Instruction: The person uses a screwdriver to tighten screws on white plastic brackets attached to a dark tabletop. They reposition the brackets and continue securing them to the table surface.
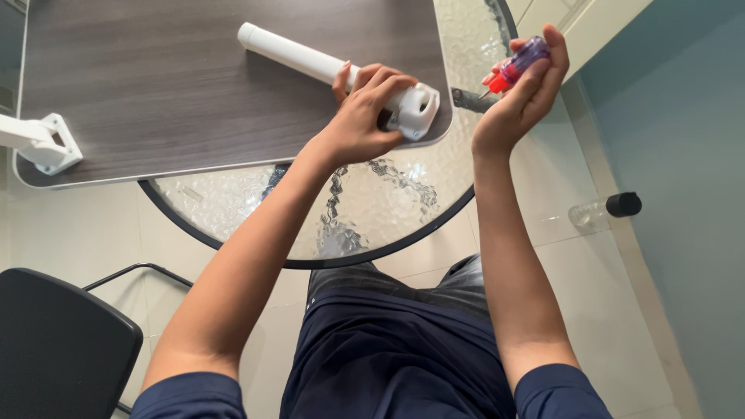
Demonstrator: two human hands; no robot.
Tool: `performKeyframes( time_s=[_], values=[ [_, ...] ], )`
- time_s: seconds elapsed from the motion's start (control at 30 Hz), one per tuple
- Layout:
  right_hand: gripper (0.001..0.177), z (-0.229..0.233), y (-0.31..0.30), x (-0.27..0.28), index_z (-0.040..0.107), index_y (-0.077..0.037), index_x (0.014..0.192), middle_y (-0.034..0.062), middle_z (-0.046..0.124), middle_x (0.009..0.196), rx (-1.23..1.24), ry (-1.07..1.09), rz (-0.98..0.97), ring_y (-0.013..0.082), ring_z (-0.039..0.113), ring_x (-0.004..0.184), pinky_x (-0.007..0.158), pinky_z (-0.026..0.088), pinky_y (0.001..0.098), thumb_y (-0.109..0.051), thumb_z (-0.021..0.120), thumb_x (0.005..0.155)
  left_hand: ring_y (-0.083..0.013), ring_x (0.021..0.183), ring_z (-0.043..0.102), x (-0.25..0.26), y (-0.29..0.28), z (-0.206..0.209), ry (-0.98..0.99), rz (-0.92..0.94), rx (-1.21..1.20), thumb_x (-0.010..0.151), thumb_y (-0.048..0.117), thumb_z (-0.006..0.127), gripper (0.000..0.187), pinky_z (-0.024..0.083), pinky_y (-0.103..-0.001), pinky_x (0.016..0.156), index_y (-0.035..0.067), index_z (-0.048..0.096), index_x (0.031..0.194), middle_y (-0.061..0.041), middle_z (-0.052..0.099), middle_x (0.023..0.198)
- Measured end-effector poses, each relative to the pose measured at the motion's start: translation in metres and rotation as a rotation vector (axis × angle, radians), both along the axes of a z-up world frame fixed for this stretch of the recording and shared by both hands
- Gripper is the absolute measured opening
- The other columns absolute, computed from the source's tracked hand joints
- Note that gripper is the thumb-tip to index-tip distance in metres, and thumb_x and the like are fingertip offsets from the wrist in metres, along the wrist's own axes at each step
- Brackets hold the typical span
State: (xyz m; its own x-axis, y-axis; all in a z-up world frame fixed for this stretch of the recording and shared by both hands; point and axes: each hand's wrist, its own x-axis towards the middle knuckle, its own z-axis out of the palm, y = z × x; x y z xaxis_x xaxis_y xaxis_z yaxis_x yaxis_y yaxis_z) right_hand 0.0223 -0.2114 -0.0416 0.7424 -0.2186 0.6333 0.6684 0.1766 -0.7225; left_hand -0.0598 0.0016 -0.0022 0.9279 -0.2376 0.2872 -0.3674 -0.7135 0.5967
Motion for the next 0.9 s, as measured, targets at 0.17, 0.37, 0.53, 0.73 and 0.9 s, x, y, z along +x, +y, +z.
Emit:
performKeyframes(
  time_s=[0.17, 0.37, 0.53, 0.73, 0.9],
  values=[
    [0.035, -0.006, -0.001, -0.001, 0.051, -0.009, 0.149, 0.011, 0.064, 0.112, 0.009, 0.039, 0.104, 0.0122, 0.059, 0.076, 0.069, 0.055, 0.0278, -0.024, 0.034, 0.122, -0.0272, 0.144, 0.041, -0.033, 0.002, -0.004, -0.011, -0.047, 0.019, 0.067, 0.022, 0.072, 0.066, -0.011, -0.057, 0.121, 0.013, 0.062, 0.131, -0.003, 0.064, 0.124],
    [0.032, -0.004, 0.0, -0.007, 0.053, -0.009, 0.147, 0.0118, 0.066, 0.112, -0.066, 0.0, 0.206, 0.0133, 0.065, 0.08, 0.074, 0.058, 0.0279, -0.026, 0.04, 0.122, -0.0265, 0.149, 0.037, -0.069, 0.011, -0.006, -0.03, -0.071, -0.014, 0.069, 0.013, 0.064, 0.071, -0.006, -0.056, 0.126, 0.013, 0.058, 0.14, -0.007, 0.055, 0.139],
    [0.034, 0.005, -0.001, -0.028, 0.052, -0.009, 0.146, 0.0128, 0.064, 0.119, -0.13, 0.068, 0.247, 0.0154, 0.069, 0.089, 0.076, 0.063, 0.0297, -0.031, 0.048, 0.121, -0.0292, 0.154, 0.028, -0.08, 0.027, -0.005, -0.108, 0.128, 0.028, 0.084, 0.013, 0.068, 0.054, 0.0, -0.056, 0.126, 0.019, 0.064, 0.138, -0.008, 0.047, 0.156],
    [0.044, 0.009, 0.006, -0.042, 0.048, -0.009, 0.148, 0.0147, 0.062, 0.123, -0.072, 0.174, 0.423, 0.0213, 0.074, 0.094, 0.078, 0.067, 0.0328, -0.04, 0.056, 0.117, -0.0317, 0.157, 0.015, -0.07, 0.037, -0.012, 0.034, 0.136, 0.101, 0.09, 0.035, 0.082, 0.042, -0.003, -0.063, 0.121, 0.03, 0.072, 0.13, -0.001, 0.045, 0.16],
    [0.045, 0.007, 0.011, -0.036, 0.048, -0.008, 0.145, 0.0156, 0.062, 0.121, -0.07, 0.2, 0.403, 0.022, 0.074, 0.091, 0.074, 0.066, 0.0332, -0.04, 0.057, 0.116, -0.0315, 0.154, 0.014, -0.072, 0.032, -0.006, 0.037, 0.156, 0.065, 0.073, 0.042, 0.091, 0.06, 0.0, -0.063, 0.119, 0.029, 0.07, 0.128, -0.002, 0.045, 0.155]
  ],
)
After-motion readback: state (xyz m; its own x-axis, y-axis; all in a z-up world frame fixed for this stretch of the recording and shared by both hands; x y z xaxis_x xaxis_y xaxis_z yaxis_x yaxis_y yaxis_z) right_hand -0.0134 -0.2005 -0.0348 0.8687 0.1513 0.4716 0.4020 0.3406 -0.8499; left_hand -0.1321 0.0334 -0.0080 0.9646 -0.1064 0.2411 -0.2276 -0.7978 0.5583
